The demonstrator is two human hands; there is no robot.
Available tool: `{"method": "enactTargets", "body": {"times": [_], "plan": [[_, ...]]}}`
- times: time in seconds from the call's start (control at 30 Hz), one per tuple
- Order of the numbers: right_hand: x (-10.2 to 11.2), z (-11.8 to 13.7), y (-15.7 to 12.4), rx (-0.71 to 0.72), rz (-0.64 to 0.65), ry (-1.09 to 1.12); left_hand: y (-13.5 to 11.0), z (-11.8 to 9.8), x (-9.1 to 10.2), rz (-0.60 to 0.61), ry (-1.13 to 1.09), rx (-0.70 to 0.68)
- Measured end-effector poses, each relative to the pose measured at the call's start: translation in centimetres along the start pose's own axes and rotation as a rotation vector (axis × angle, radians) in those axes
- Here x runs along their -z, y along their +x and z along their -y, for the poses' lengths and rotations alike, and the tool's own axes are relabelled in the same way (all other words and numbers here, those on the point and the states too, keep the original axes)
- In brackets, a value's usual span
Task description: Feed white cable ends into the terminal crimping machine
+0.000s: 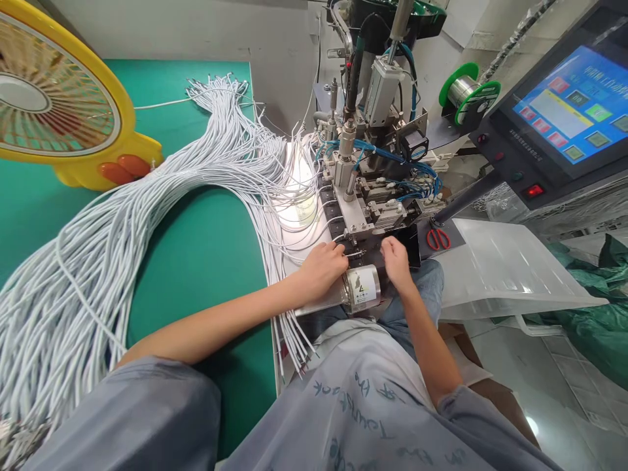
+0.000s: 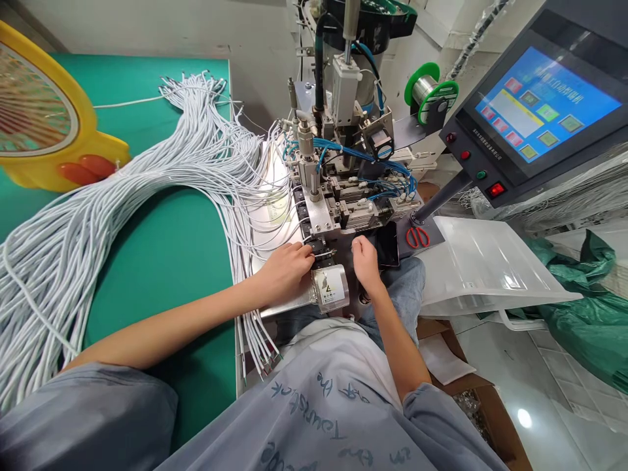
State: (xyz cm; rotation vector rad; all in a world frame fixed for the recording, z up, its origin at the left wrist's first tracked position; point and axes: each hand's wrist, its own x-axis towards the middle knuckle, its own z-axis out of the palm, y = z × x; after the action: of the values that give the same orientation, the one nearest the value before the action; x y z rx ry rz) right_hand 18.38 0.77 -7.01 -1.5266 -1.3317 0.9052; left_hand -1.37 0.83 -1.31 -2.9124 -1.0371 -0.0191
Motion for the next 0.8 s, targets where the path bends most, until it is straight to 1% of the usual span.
{"method": "enactTargets", "body": {"times": [0.07, 0.1, 0.13, 0.17, 0.2, 0.3, 0.33, 0.37, 0.4, 0.43, 0.5, 0.67, 0.8], "plan": [[0.4, 1.6, -1.9, 0.071, -0.154, -0.014, 0.1, 0.2, 0.0, 0.004, 0.019, 0.023], [0.3, 2.5, -3.2, 0.103, -0.191, -0.015, 0.1, 0.3, 0.1, 0.003, 0.043, 0.043], [0.0, 3.4, -4.5, 0.116, -0.174, -0.022, 0.2, 0.3, 0.1, -0.002, 0.074, 0.069], [-0.5, 4.1, -5.9, 0.116, -0.102, -0.03, 0.3, 0.4, 0.1, -0.007, 0.107, 0.095], [-1.2, 4.8, -7.2, 0.106, 0.022, -0.043, 0.3, 0.5, 0.1, -0.011, 0.138, 0.119], [-4.1, 5.4, -10.2, 0.053, 0.476, -0.06, 0.3, 0.7, 0.0, -0.013, 0.186, 0.147], [-5.2, 5.3, -10.9, 0.035, 0.599, -0.05, 0.3, 0.8, -0.1, -0.011, 0.187, 0.147], [-6.1, 5.0, -11.4, 0.018, 0.69, -0.031, 0.3, 0.8, 0.0, -0.005, 0.184, 0.146], [-7.0, 4.7, -11.7, 0.002, 0.748, -0.006, 0.4, 0.9, 0.0, 0.002, 0.179, 0.147], [-7.7, 4.4, -12.0, -0.016, 0.776, 0.021, 0.4, 0.9, 0.1, 0.01, 0.173, 0.148], [-8.6, 3.9, -12.2, -0.062, 0.788, 0.072, 0.4, 0.8, 0.2, 0.024, 0.155, 0.149], [-9.3, 3.4, -12.6, -0.238, 0.786, 0.198, 0.6, 0.6, 0.5, 0.034, 0.099, 0.127], [-10.0, 3.7, -12.9, -0.288, 0.736, 0.254, 0.6, 0.5, 0.4, 0.023, 0.069, 0.119]]}}
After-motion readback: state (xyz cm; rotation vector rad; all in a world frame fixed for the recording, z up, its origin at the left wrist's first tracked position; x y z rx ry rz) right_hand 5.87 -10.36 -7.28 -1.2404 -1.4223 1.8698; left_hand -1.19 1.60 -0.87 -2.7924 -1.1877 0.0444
